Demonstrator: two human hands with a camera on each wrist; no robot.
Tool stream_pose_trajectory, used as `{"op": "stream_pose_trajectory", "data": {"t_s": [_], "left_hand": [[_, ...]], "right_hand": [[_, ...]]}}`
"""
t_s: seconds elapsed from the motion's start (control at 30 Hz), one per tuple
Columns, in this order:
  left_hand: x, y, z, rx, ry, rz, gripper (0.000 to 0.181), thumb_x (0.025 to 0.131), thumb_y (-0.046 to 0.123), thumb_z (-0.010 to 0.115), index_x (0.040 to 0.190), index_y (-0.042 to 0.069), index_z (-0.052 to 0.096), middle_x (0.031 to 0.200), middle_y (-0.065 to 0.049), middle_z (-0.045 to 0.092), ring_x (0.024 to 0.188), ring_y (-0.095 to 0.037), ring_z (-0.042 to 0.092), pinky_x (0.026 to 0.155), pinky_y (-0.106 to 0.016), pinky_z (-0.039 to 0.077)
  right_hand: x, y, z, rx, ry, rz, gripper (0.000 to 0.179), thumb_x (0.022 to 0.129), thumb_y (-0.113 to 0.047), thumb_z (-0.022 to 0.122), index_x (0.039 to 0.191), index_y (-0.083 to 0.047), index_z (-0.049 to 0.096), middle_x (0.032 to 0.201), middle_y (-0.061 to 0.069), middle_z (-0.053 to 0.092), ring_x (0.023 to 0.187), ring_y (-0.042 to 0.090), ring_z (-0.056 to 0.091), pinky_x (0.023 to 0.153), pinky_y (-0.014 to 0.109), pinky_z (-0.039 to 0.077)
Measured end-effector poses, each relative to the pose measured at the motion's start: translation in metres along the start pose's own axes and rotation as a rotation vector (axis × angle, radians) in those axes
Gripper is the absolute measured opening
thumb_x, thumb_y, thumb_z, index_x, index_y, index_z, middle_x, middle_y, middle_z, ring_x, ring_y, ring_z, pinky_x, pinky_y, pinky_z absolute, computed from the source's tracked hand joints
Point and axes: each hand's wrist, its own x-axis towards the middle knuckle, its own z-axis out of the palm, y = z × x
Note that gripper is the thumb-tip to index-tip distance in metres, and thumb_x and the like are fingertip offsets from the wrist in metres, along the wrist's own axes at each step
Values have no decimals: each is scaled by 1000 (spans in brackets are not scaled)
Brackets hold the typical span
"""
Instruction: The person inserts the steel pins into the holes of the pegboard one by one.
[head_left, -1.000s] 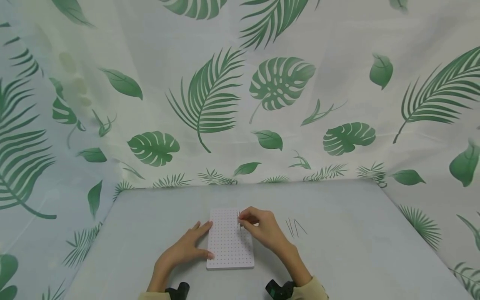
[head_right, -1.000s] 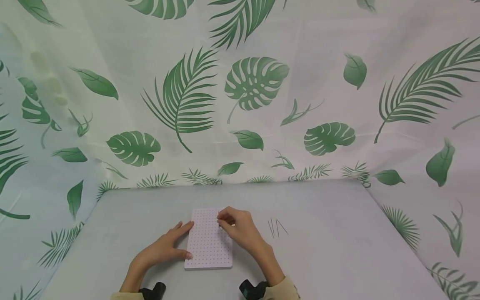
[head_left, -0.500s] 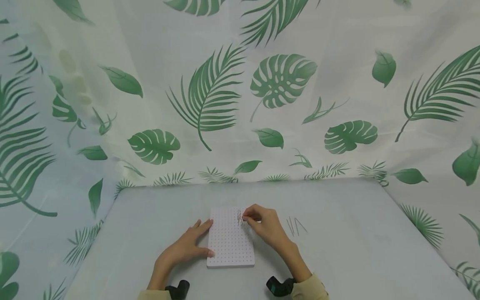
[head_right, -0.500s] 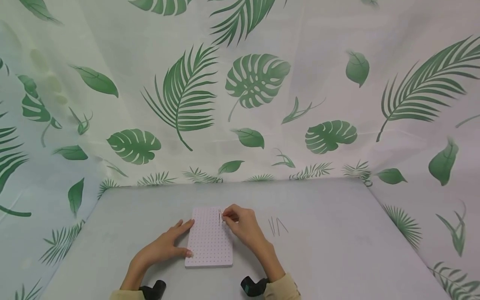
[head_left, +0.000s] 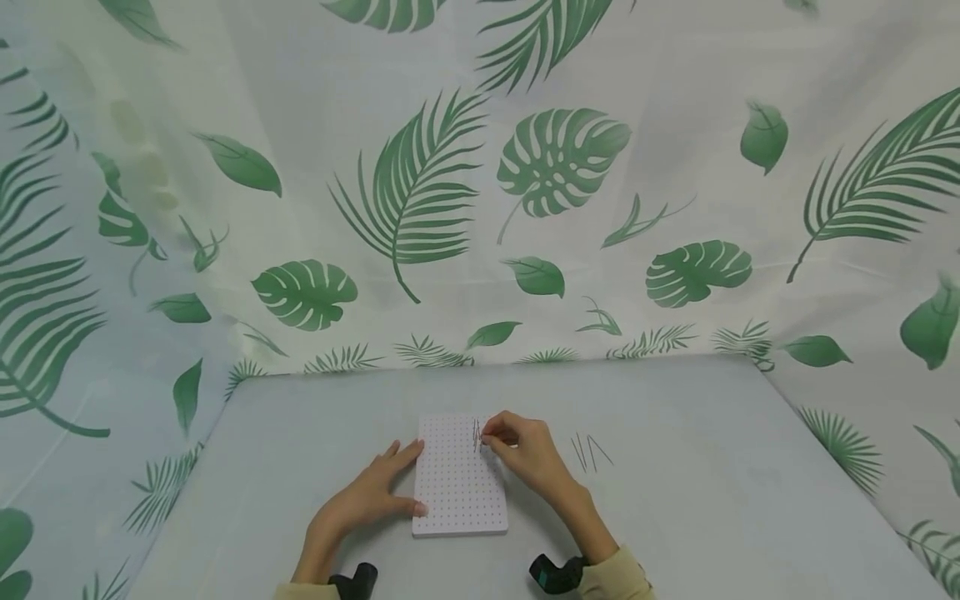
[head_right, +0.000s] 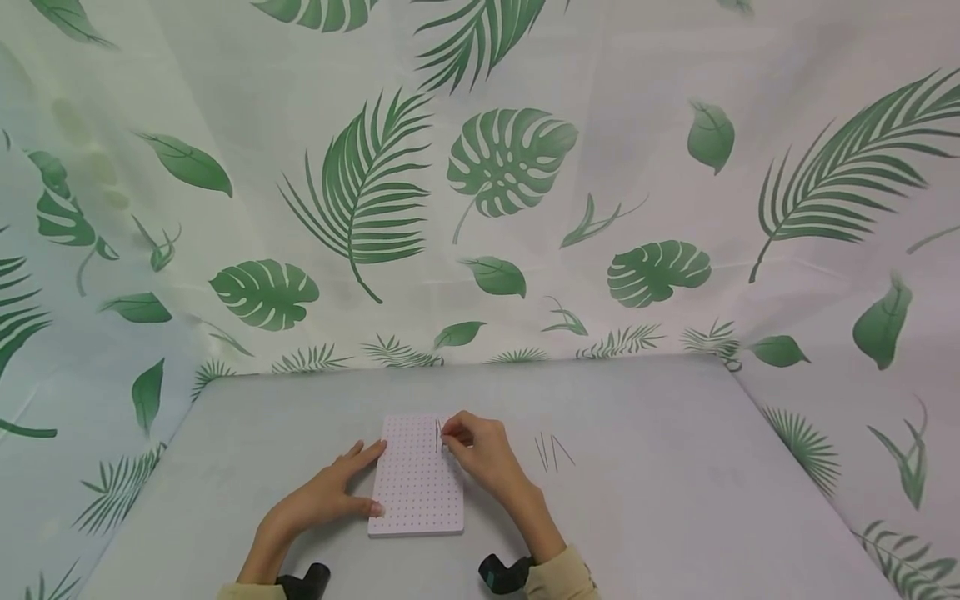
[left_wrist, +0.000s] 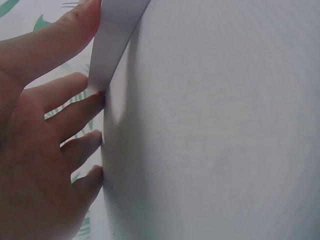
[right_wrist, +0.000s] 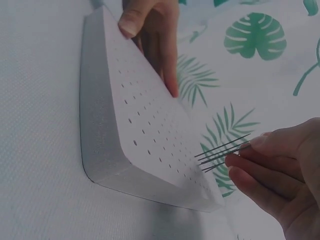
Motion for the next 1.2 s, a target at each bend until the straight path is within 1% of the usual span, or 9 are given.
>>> {"op": "stream_pose_trajectory", "data": {"t_s": [0.23, 0.4, 0.67, 0.87, 1.07, 1.2], "left_hand": [[1, -3, 1, 0, 8, -1, 101, 72, 35, 91, 158, 13, 43, 165, -27, 29, 149, -63, 17, 116, -78, 19], [2, -3, 3, 0, 15, -3, 101, 72, 35, 91, 158, 14, 43, 165, -25, 30, 149, -62, 17, 116, -78, 19], [3, -1, 3, -7, 21, -9, 100, 72, 34, 92, 157, 14, 44, 165, -26, 30, 149, -62, 17, 116, -78, 19], [2, 0, 3, -18, 22, -2, 99, 72, 32, 92, 157, 13, 44, 165, -26, 30, 150, -62, 17, 116, -78, 18], [0, 2, 1, -14, 24, -10, 99, 72, 31, 92, 157, 13, 45, 165, -27, 30, 149, -63, 17, 116, -78, 18], [-1, 1, 1, -13, 25, -12, 99, 72, 31, 92, 157, 13, 44, 165, -27, 30, 149, -63, 16, 116, -78, 18]], "right_hand": [[0, 2, 1, -10, 3, 1, 12, 88, 0, 77, 93, -10, 71, 90, 7, 78, 80, 14, 75, 74, 22, 62], [0, 3, 1, -19, 5, -25, 13, 88, 3, 76, 92, -8, 71, 90, 5, 78, 79, 15, 75, 73, 23, 62], [0, 3, 1, -25, -24, 7, 9, 89, -3, 77, 91, -9, 71, 89, 8, 78, 80, 16, 75, 74, 22, 62], [-1, 3, 0, -39, -38, 7, 12, 87, 0, 79, 92, -8, 71, 89, 7, 77, 79, 17, 75, 73, 22, 61], [-1, 2, -4, -45, -59, 6, 16, 85, 4, 78, 96, -6, 72, 91, 6, 78, 79, 16, 74, 73, 22, 61], [-1, 4, -10, -50, -54, -4, 17, 85, 4, 78, 98, -5, 73, 91, 6, 78, 79, 16, 74, 72, 23, 61]]}}
